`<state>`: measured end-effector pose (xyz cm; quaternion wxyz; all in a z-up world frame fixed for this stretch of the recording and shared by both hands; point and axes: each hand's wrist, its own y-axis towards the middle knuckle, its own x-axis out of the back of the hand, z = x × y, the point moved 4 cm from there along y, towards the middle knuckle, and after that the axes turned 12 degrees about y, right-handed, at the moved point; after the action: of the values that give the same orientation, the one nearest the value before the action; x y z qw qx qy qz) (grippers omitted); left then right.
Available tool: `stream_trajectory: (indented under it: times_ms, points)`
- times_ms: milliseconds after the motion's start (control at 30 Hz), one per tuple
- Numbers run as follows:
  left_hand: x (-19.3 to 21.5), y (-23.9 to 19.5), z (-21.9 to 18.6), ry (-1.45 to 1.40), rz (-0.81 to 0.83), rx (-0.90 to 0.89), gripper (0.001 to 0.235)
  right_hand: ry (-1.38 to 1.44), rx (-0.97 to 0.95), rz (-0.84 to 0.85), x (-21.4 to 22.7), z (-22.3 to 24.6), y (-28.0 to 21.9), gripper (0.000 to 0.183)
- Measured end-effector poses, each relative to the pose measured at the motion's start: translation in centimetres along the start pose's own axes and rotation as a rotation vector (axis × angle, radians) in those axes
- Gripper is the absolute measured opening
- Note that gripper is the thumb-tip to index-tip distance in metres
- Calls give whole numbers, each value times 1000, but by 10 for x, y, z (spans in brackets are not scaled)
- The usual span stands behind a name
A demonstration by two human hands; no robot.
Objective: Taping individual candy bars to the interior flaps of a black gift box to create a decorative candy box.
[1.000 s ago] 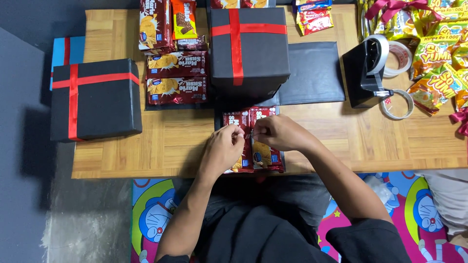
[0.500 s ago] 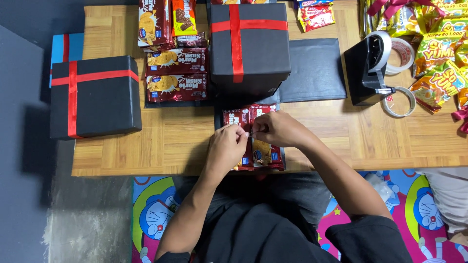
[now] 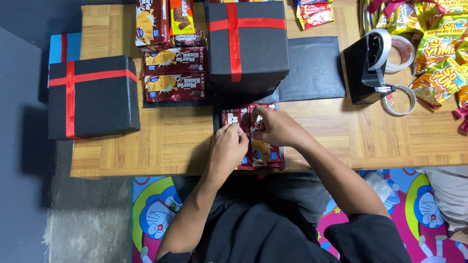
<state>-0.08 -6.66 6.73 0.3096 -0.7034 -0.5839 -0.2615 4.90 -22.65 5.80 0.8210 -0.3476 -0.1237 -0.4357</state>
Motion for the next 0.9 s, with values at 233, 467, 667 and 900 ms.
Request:
stream_trajectory:
  times_ms: [233, 467, 667, 900]
  points:
    - [-5, 3, 7, 22, 14, -15, 23, -7, 11, -32, 2, 0, 1, 47]
    - [8, 2, 0, -35, 81, 78, 16, -8, 20, -71, 2, -1, -5, 41]
    - [14, 1, 7, -88, 43, 32, 27, 0, -14, -64, 3, 3, -6, 38]
    - [11, 10, 69, -178, -172, 76, 20, 58, -12, -58, 13, 1, -7, 26]
